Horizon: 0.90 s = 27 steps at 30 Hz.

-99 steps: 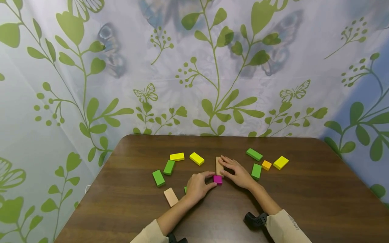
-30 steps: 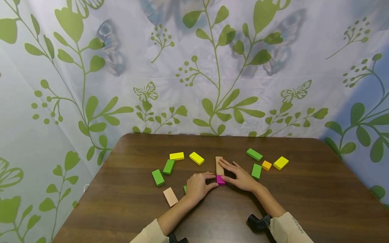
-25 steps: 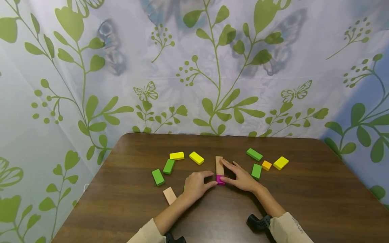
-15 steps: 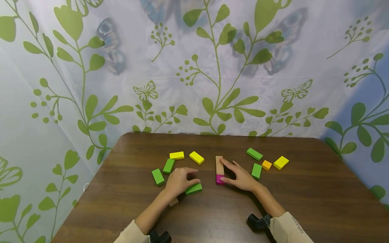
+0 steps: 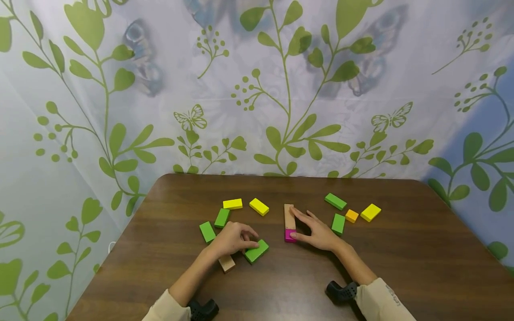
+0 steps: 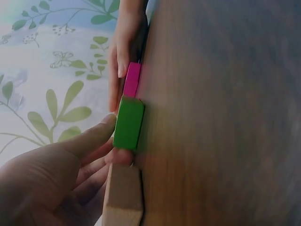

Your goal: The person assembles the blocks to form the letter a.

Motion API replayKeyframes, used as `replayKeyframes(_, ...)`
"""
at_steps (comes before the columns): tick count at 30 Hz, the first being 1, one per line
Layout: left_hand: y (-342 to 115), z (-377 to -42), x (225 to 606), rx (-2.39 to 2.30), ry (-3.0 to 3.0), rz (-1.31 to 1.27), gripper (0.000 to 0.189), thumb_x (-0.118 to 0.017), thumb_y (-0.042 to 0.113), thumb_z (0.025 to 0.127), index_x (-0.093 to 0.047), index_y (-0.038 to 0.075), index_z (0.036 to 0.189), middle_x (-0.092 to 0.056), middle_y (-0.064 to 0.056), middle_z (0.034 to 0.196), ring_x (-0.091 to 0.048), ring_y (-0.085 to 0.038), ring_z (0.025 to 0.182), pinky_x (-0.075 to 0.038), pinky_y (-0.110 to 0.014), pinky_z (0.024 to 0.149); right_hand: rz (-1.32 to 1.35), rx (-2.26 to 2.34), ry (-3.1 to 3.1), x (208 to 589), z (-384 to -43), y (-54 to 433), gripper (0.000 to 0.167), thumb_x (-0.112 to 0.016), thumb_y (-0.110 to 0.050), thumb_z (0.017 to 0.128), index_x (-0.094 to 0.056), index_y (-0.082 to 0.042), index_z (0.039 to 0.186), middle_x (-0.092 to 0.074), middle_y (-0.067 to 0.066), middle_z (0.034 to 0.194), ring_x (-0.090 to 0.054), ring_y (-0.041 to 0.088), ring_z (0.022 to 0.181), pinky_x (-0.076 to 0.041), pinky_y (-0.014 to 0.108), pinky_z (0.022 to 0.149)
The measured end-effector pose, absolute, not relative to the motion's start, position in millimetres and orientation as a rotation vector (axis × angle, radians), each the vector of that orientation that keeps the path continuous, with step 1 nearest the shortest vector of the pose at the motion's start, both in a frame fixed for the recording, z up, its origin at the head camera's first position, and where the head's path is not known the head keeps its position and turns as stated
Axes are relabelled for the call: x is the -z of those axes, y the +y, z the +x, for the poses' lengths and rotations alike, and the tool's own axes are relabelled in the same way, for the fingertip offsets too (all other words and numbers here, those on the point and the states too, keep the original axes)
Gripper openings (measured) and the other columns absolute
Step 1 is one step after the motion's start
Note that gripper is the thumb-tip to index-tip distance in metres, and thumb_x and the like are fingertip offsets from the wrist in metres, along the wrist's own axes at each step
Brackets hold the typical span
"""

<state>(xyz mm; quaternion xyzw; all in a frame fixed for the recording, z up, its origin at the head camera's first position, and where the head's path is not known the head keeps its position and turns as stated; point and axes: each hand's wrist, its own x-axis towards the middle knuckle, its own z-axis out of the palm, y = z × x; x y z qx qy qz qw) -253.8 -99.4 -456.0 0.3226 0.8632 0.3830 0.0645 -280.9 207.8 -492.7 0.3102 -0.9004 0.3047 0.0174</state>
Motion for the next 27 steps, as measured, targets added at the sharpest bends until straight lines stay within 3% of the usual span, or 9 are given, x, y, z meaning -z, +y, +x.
replayKeyframes(9,-87,-250,462,-1.275,2.434,0.988,0.033,-0.068,0.019,0.085,-0.065,0.001,0.111,-0.066,0.002,0.070,-0.061,-0.008,0.054,-0.051,-0.023,0.053,0.965,-0.943,-2.805,494,-282,208,0.080,-0.059,-0.049,0.086,-0.023,-0.013,0.148,-0.021,0.005,0.150,-0.026,0.021,0.134,-0.007,0.051,0.109)
replayKeyframes(12,-89,-252,463,-1.254,2.465,1.054,0.037,-0.070,0.024,0.083,-0.065,0.002,0.113,-0.068,0.002,0.082,-0.061,-0.006,0.065,-0.051,-0.021,0.060,0.962,-0.941,-2.807,495,-282,208,0.080,-0.059,-0.049,0.086,-0.023,-0.014,0.148,-0.021,0.004,0.151,-0.026,0.021,0.134,-0.006,0.051,0.109)
replayKeyframes(16,-93,-253,462,-1.137,2.506,1.207,0.054,-0.073,0.035,0.079,-0.060,0.005,0.122,-0.064,-0.001,0.107,-0.060,-0.009,0.091,-0.050,-0.023,0.078,0.962,-0.931,-2.804,497,-283,209,0.079,-0.059,-0.049,0.086,-0.023,-0.014,0.148,-0.021,0.003,0.151,-0.026,0.020,0.134,-0.007,0.050,0.109)
replayKeyframes(20,-97,-252,459,-0.967,2.488,1.301,0.072,-0.074,0.045,0.074,-0.051,0.010,0.133,-0.053,-0.001,0.130,-0.049,-0.012,0.118,-0.040,-0.029,0.096,0.955,-0.932,-2.808,497,-283,208,0.079,-0.059,-0.050,0.086,-0.023,-0.015,0.148,-0.021,0.003,0.151,-0.026,0.020,0.134,-0.007,0.050,0.109)
replayKeyframes(23,-100,-251,459,-0.882,2.457,1.308,0.076,-0.075,0.044,0.073,-0.047,0.013,0.137,-0.046,-0.003,0.137,-0.041,-0.013,0.126,-0.035,-0.032,0.101,0.946,-0.926,-2.816,497,-282,208,0.080,-0.058,-0.050,0.086,-0.022,-0.016,0.148,-0.020,0.002,0.151,-0.026,0.021,0.134,-0.007,0.051,0.109)
replayKeyframes(27,-101,-251,461,-0.858,2.454,1.296,0.071,-0.076,0.037,0.075,-0.048,0.015,0.136,-0.046,-0.007,0.137,-0.041,-0.014,0.126,-0.035,-0.032,0.101,0.941,-0.926,-2.817,495,-281,207,0.079,-0.059,-0.049,0.086,-0.022,-0.016,0.148,-0.020,0.002,0.151,-0.027,0.023,0.134,-0.007,0.051,0.109)
